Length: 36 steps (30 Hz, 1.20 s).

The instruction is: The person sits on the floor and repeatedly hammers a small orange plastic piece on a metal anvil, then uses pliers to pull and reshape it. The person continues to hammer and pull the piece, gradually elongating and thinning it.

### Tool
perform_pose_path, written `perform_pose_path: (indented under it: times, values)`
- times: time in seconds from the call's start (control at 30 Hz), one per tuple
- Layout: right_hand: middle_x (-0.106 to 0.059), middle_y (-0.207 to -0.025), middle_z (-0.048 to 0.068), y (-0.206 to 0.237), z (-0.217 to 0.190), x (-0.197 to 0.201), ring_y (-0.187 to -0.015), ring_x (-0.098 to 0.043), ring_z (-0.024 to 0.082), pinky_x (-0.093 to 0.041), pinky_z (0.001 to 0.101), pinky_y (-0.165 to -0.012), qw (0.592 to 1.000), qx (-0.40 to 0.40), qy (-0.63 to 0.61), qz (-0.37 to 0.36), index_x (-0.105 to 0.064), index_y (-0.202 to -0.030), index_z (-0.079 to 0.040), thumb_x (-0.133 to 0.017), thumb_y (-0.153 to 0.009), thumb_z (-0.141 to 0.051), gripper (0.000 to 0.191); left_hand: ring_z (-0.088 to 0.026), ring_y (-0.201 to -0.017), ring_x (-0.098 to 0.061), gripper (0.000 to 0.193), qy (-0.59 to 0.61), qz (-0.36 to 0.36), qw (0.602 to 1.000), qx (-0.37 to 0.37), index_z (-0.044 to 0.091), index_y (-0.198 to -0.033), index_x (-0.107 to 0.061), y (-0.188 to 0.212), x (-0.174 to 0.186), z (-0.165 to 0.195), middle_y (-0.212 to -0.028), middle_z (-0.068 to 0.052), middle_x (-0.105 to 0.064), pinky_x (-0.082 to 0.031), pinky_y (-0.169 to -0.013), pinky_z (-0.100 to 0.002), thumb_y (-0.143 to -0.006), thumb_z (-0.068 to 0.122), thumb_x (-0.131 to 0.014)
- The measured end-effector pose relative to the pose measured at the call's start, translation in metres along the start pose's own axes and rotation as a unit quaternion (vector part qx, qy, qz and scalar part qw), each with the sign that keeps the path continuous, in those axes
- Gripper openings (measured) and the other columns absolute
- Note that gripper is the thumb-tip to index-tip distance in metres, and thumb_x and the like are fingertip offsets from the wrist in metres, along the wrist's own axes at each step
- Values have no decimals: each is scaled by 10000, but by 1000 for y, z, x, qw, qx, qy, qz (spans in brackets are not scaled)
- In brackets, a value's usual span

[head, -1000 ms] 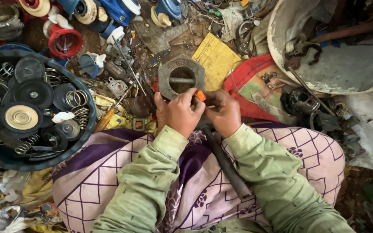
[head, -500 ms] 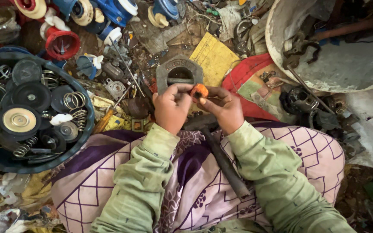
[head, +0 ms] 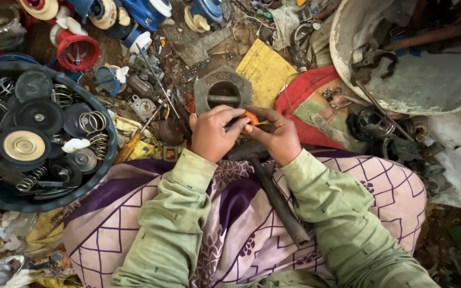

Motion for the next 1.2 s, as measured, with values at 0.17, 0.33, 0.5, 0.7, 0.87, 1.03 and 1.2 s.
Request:
perform_pose_path:
  times: [0.17,0.33,0.5,0.7,0.87,1.03,1.2]
  values:
    - [-721,-1212,99,0,-3,1,-1036,-717,152,-598,283,-908,997,33,71,14,-613,-1353,35,-704,-950,-17,416,-204,-783,-733,205,-22,34,999,27,189,-972,-771,2,2,3,-930,10,-779,-362,-884,-535,-802,301,-789]
    - [-685,-1191,90,5,-16,-4,-1093,-694,162,-567,283,-927,978,109,175,36,-649,-1312,34,-714,-903,62,415,-193,-726,-737,175,-30,19,994,105,196,-912,-743,7,-8,-4,-774,33,-779,-291,-1099,-589,-778,299,-788]
    - [-704,-1119,101,8,-17,-2,-998,-704,165,-569,283,-848,956,97,270,66,-696,-1295,21,-751,-880,53,420,-202,-704,-738,136,-32,40,995,88,194,-928,-739,12,-13,-5,-785,7,-777,-236,-1157,-624,-817,267,-767]
    - [-741,-1177,125,1,1,-1,-995,-736,146,-603,264,-882,999,-4,42,28,-605,-1375,44,-717,-961,-65,442,-197,-841,-783,178,364,60,898,241,114,-1022,-712,8,-15,-56,-928,-61,-814,-614,-890,-472,-886,111,-597]
    - [-717,-1189,119,-3,1,5,-1021,-724,163,-607,285,-876,998,-13,-12,56,-566,-1404,47,-710,-946,-56,491,-287,-1077,-737,191,198,104,974,43,37,-1051,-730,-1,15,-17,-1215,-139,-750,-570,-915,-359,-860,35,-733]
    - [-715,-1191,120,-2,3,4,-1022,-714,167,-598,286,-872,998,-24,-23,50,-572,-1409,48,-690,-961,-47,473,-302,-1098,-735,126,95,112,989,-29,29,-978,-736,-1,25,8,-1161,-141,-766,-550,-981,-367,-856,42,-763]
    - [-723,-1176,134,-1,7,7,-995,-730,189,-611,297,-874,995,-48,-63,63,-579,-1387,64,-657,-974,-38,433,-167,-1001,-767,126,250,59,963,81,10,-1044,-739,-2,11,-13,-1086,-101,-795,-588,-907,-291,-933,61,-708]
Point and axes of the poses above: each hand's wrist, its own y-axis away from the middle knuckle, its own x-axis out of the back of the hand, z = x × y, the point moved 9 cm from there along -y, towards the middle knuckle
